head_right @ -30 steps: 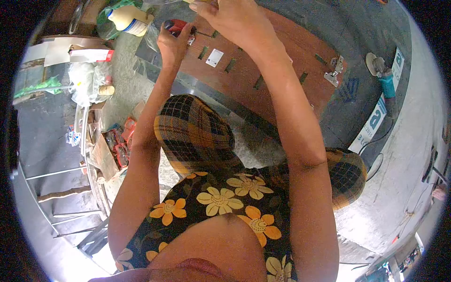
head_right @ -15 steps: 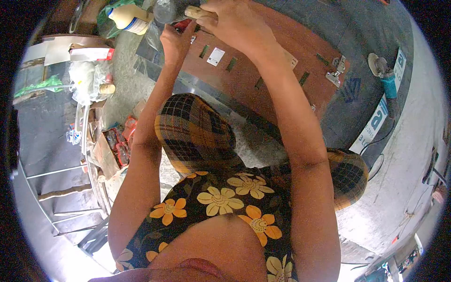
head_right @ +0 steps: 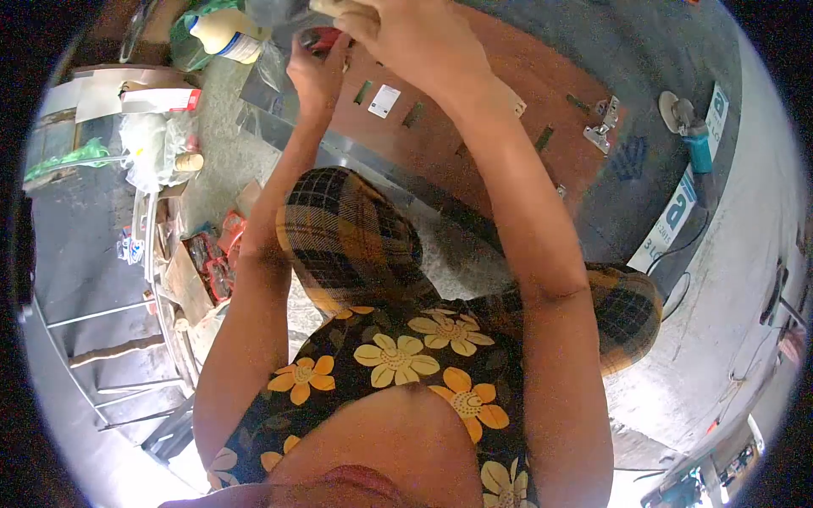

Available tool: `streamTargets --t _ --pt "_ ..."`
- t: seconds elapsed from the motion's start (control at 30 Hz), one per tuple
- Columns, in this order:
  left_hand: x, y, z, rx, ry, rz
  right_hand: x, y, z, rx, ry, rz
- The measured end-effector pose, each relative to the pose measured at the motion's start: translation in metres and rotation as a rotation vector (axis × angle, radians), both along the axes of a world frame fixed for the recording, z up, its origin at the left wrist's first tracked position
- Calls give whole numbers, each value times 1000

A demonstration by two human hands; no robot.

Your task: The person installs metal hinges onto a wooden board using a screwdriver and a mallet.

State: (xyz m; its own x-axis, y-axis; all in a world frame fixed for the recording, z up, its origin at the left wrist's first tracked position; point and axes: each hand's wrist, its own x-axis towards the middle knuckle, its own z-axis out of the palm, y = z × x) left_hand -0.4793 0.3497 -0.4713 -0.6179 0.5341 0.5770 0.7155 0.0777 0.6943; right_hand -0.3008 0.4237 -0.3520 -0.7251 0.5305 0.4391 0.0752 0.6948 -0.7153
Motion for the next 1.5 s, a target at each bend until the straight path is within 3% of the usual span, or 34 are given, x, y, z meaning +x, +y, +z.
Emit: streamTargets --t 0.07,0.1,0.2,0.23,0.33,0.43,0.53,0.63,0.77,0.93,1.13,1.23,1.43,1.5 --pt "-8 -1 -7 70 3 60 5 9 7 -111 158 62" --pt "0 -3 8 140 -2 39 15 6 24 -152 70 26" --pt "-8 -10 25 -56 -67 -23 19 22 21 -60 172 -75" --pt "2 -11 37 -11 -192 -155 26 19 35 -84 127 -94" --pt "13 -11 47 -139 -181 -281 36 21 42 -184 175 -47" --pt "22 -5 39 -103 -120 -351 42 21 47 -198 158 -57" --pt "26 -4 32 -210 -124 -315 46 22 50 -216 73 -72" --pt "27 -1 20 -142 -181 -385 47 16 58 -241 -15 -125" --pt "31 -2 19 -226 -120 -332 47 24 40 -134 129 -51" --pt "36 1 18 -169 -71 -329 50 16 60 -240 -43 -82" --pt "35 2 14 -238 -51 -289 48 22 42 -165 142 -7" --pt "36 3 12 -233 -123 -282 49 21 50 -161 -54 -68" --pt "36 9 12 -197 11 -316 42 20 36 -268 -97 141" --pt "39 9 11 -148 117 -272 36 18 18 -109 -101 138"
